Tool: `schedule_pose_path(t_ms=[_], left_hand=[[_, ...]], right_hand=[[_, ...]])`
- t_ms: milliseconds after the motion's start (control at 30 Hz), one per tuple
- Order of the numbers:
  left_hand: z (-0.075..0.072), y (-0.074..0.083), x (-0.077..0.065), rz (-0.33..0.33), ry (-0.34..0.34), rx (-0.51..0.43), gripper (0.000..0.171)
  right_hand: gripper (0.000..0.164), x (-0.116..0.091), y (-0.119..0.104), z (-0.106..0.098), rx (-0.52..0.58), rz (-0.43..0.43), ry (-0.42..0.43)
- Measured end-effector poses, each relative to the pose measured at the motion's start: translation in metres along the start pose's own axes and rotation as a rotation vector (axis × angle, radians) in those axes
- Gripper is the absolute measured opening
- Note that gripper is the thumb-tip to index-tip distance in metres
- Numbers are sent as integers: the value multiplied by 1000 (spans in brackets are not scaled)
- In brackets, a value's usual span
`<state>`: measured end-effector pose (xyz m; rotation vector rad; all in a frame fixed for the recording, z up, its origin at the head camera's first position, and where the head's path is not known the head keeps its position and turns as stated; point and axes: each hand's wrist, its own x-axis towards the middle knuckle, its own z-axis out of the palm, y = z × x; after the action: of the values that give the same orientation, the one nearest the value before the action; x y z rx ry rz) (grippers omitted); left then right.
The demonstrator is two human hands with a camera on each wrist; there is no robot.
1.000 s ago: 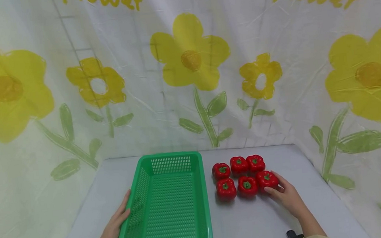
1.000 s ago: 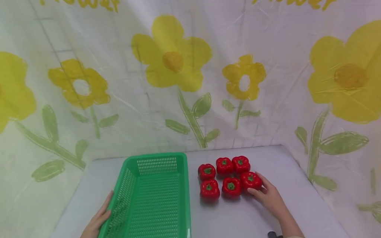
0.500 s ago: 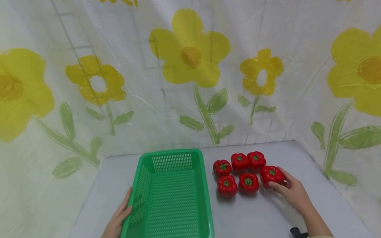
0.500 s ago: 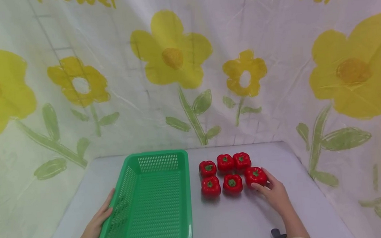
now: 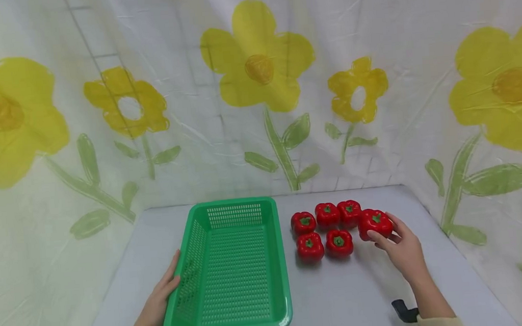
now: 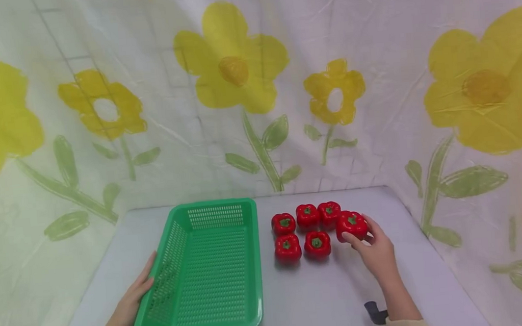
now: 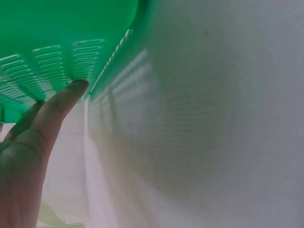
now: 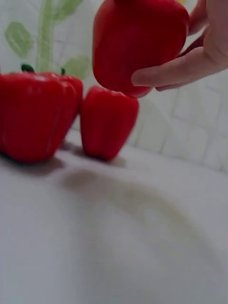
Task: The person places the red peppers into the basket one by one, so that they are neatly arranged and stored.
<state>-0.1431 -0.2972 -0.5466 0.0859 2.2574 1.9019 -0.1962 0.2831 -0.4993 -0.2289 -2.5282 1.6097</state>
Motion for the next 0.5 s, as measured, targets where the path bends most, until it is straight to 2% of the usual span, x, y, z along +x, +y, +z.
schedule_pose_path(t_ms=[233, 500], left_hand=[[0, 0, -1, 10, 3, -1, 56], [1, 0, -1, 10, -8, -13, 56]], right_hand=[[92, -3, -23, 14, 56, -12, 20], [97, -7, -43, 33, 11, -13, -30]])
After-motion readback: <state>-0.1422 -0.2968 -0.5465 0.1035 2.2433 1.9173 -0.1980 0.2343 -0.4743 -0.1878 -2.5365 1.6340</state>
